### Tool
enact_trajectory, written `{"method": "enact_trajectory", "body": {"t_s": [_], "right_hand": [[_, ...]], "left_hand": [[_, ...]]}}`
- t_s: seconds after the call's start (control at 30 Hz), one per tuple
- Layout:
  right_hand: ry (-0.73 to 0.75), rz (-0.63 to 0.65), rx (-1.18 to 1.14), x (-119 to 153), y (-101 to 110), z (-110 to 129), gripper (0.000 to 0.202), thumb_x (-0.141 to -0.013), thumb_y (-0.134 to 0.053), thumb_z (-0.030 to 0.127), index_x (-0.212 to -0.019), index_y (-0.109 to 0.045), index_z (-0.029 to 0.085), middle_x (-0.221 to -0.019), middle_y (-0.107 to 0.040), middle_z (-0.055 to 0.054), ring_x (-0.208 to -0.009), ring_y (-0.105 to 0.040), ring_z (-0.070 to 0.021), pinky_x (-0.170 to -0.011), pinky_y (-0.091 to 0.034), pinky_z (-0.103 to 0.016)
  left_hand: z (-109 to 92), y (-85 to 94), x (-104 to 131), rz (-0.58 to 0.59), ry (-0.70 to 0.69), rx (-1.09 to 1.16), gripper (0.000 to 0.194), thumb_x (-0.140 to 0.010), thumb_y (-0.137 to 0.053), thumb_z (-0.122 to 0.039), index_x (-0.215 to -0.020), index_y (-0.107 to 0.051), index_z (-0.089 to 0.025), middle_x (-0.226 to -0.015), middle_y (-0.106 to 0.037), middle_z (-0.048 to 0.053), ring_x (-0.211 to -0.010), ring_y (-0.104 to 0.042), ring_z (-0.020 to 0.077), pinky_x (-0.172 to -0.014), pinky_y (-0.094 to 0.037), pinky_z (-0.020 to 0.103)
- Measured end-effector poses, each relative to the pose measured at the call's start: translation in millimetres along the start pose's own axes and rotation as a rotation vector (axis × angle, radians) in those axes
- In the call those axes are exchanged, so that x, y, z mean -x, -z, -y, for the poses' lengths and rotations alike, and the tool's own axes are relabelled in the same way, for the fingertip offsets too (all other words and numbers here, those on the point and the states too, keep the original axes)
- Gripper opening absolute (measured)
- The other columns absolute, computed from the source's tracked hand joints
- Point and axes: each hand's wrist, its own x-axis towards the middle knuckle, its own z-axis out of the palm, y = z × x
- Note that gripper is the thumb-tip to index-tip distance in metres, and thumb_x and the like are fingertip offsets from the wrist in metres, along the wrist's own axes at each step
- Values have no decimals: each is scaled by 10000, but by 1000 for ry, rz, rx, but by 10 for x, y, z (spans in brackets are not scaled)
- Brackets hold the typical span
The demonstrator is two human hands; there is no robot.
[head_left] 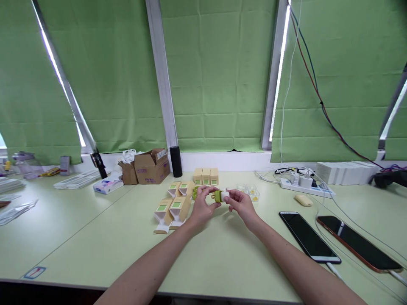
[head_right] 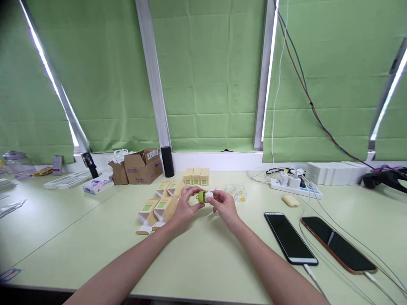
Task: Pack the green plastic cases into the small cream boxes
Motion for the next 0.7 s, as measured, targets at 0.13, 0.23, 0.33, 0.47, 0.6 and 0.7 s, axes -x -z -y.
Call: {"method": "enact_trajectory", "body": {"t_s": [0.13,0.23,0.33,0.47,0.6,0.7], "right_hand": [[21,11,81,-3,17,-11,451,-628,-869,547,-853,-763,171,-710,-691,-36,-613,-567,-147,-474,-456,-252],[31,15,106,-8,26,-17,456,-627,-862,570,-819,-762,168,-689,-681,-36,-598,-559,-146,-466,-450,-253],[24,13,108,-3,26,-10,463,-624,-862,572,-819,-764,164,-671,-667,-30,-577,-542,-139,-469,-442,-257],[17,6,122,12,23,10,458,-642,-849,572,-826,-762,162,-640,-646,-15,-534,-517,-123,-488,-434,-265],[34,-3,135,11,23,15,483,-642,-831,603,-809,-755,157,-593,-615,-1,-490,-500,-118,-494,-423,-271],[46,-12,157,2,24,8,485,-657,-813,620,-793,-752,159,-548,-585,9,-474,-493,-123,-493,-417,-271]], "left_hand": [[-30,7,11,24,-4,-7,444,-667,-822,-93,-1068,-741,-266,-1216,-542,72,-1223,-547,277,-1101,-428,457],[-32,12,17,37,-25,-10,435,-672,-830,-110,-1068,-741,-269,-1206,-542,69,-1212,-549,276,-1090,-441,453],[-22,13,20,49,-25,-26,425,-677,-833,-116,-1065,-737,-263,-1203,-535,71,-1217,-547,275,-1089,-441,445],[5,8,20,52,-34,-45,440,-664,-847,-125,-1067,-730,-257,-1224,-526,75,-1236,-539,285,-1091,-438,449],[21,0,14,55,-35,-49,465,-646,-873,-140,-1071,-724,-253,-1210,-524,70,-1205,-556,278,-1085,-441,453],[12,-5,17,44,-46,-41,455,-639,-880,-150,-1054,-724,-250,-1186,-532,65,-1179,-562,275,-1068,-451,449]]}}
